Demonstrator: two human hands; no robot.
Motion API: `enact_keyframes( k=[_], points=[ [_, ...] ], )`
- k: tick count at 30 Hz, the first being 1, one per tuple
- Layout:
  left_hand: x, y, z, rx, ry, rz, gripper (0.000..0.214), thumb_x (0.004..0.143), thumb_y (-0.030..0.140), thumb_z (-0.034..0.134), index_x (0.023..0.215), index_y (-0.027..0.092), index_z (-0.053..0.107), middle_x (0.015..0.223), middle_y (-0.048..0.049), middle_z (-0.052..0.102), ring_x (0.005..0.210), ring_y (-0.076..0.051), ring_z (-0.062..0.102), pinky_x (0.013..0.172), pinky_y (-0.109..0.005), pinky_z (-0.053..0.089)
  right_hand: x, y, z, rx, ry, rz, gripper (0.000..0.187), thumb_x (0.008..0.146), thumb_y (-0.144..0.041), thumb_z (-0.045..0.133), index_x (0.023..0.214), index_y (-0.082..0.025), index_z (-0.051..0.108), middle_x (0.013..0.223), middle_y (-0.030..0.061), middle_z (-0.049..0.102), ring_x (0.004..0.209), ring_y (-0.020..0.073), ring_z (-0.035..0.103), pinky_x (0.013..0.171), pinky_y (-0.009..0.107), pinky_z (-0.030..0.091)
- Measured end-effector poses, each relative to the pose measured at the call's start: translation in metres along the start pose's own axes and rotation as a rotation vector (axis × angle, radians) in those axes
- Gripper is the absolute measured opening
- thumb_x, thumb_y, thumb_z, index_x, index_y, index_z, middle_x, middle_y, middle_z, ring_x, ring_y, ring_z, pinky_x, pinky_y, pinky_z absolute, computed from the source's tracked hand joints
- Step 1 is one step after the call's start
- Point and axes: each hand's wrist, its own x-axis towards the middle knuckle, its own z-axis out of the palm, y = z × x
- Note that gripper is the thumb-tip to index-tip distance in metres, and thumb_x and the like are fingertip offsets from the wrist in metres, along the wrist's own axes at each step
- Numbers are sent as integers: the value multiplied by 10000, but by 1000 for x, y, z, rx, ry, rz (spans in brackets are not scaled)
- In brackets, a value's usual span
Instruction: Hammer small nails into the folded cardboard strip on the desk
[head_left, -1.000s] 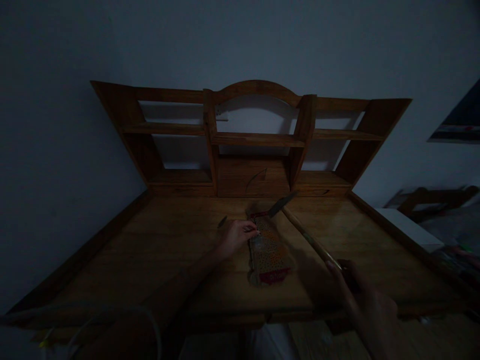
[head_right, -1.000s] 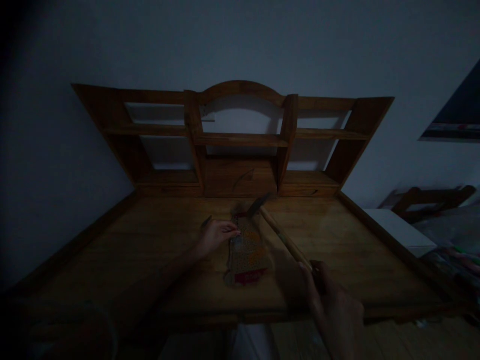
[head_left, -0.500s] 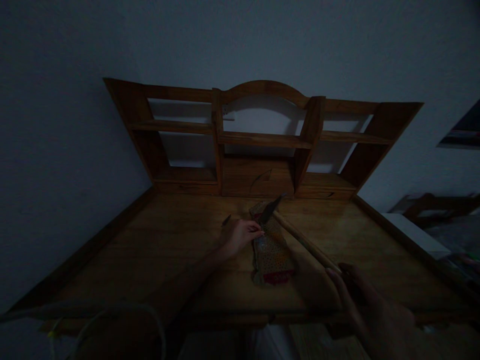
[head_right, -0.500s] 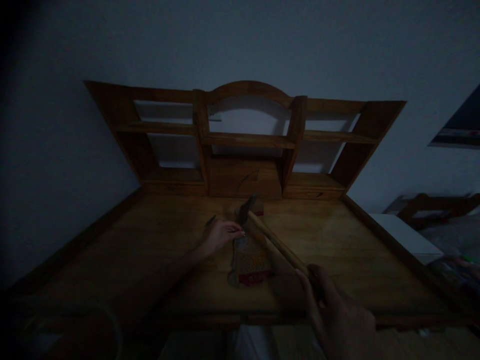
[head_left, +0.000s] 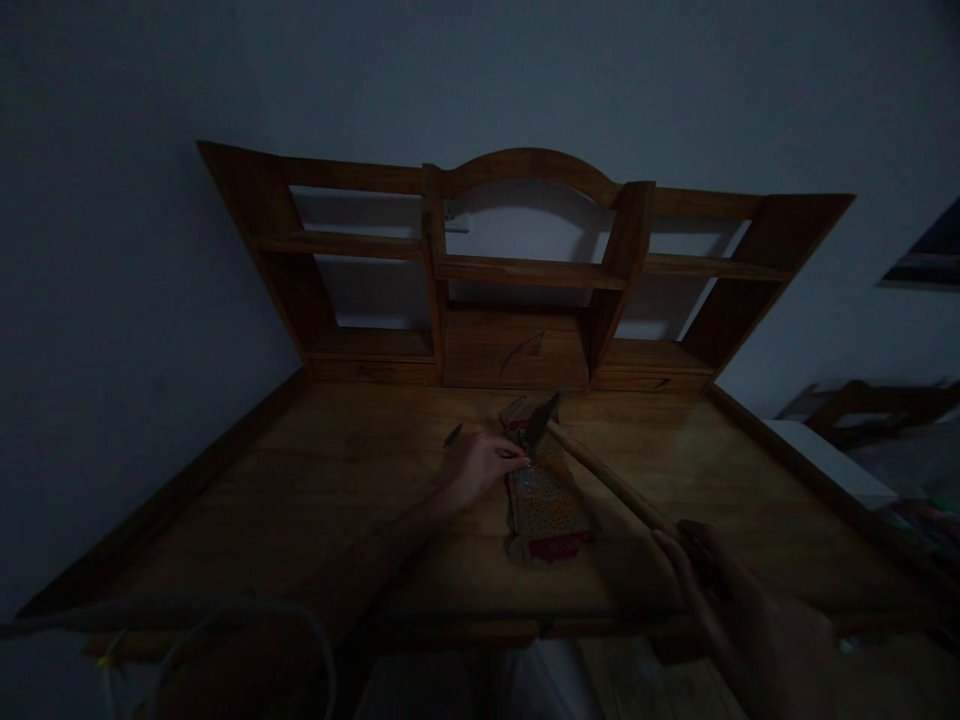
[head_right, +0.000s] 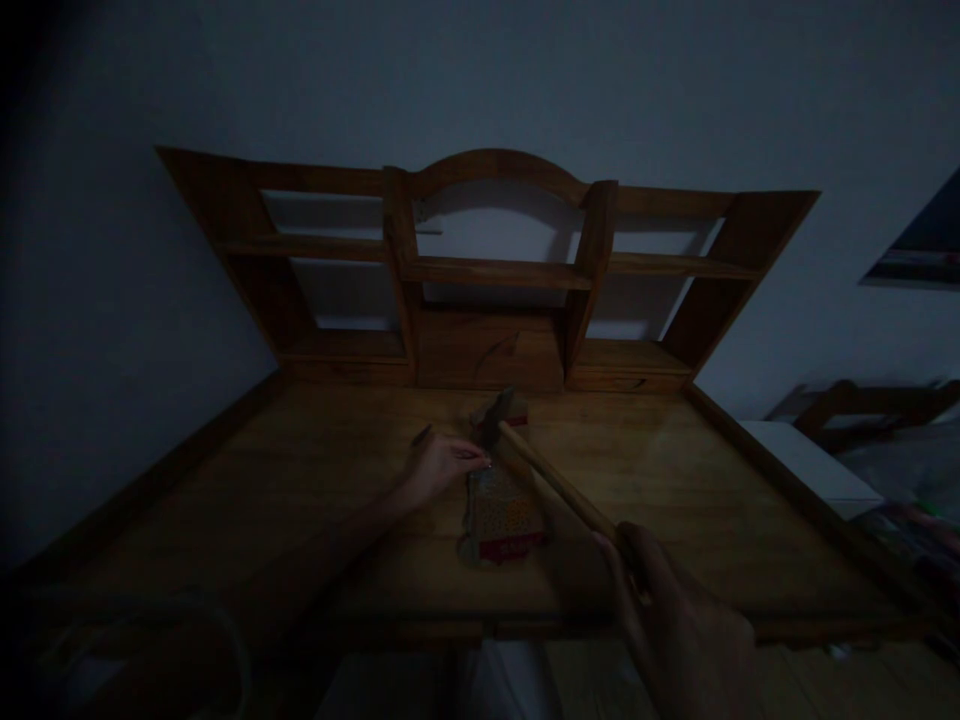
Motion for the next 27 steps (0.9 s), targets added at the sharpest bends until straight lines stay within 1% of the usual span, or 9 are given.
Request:
enact_keyframes(
  k=[2,4,7,12,15,18,22,24,27],
  points=[
    [0,-1,1,-37,-15,-9,224,700,407,742,798,207,772,809,-33,763,739,-181,695,641,-244,518,0,4,0,-9,3,13,459,908,-512,347,1123,-264,668,769,80,734,456,190,617,400,266,379],
    [0,0,0,-67,-26,-19,209,701,386,743,793,201,771,801,-33,763,736,-182,695,636,-244,518,1,8,2,-19,34,17,454,903,-540,376,1128,-272,665,731,66,729,417,191,597,378,266,351],
    [0,4,-1,-51,-28,-15,207,704,385,741,784,195,768,789,-27,760,725,-177,690,623,-237,503,3,7,4,-9,75,17,463,908,-568,385,1120,-267,665,690,46,720,402,190,590,363,255,321],
    [-1,11,-5,99,-12,16,285,699,462,733,658,180,741,661,-13,725,641,-169,659,523,-224,424,4,-4,5,9,14,-16,430,920,-519,361,1055,-276,690,783,49,736,465,182,620,400,257,362],
    [-1,8,-5,63,-26,21,265,712,457,724,725,196,760,724,-16,745,672,-171,674,551,-226,445,3,-3,6,16,18,-27,431,925,-500,351,1071,-275,688,815,52,741,479,178,627,408,259,375],
    [0,1,-3,5,-40,20,242,716,431,726,793,207,772,794,-26,761,716,-178,691,601,-234,482,3,2,9,14,59,-27,450,944,-506,327,1125,-276,669,854,40,748,491,183,640,417,267,382],
    [1,-5,-2,-7,-36,14,244,718,432,724,805,209,772,804,-31,762,729,-185,694,618,-244,498,5,5,9,39,105,83,512,912,-621,367,1174,-276,641,741,21,736,469,199,639,409,270,379],
    [1,-6,-2,-4,-41,24,244,724,430,720,810,208,773,803,-34,762,731,-189,695,619,-249,501,6,4,7,69,93,124,519,904,-640,375,1186,-286,629,733,18,733,496,202,653,424,266,393],
    [1,-3,-2,12,-32,32,232,722,414,725,805,203,773,806,-41,762,736,-193,696,625,-255,506,5,2,7,64,73,106,503,910,-621,381,1190,-280,622,790,25,743,537,212,673,429,268,401]
  ],
)
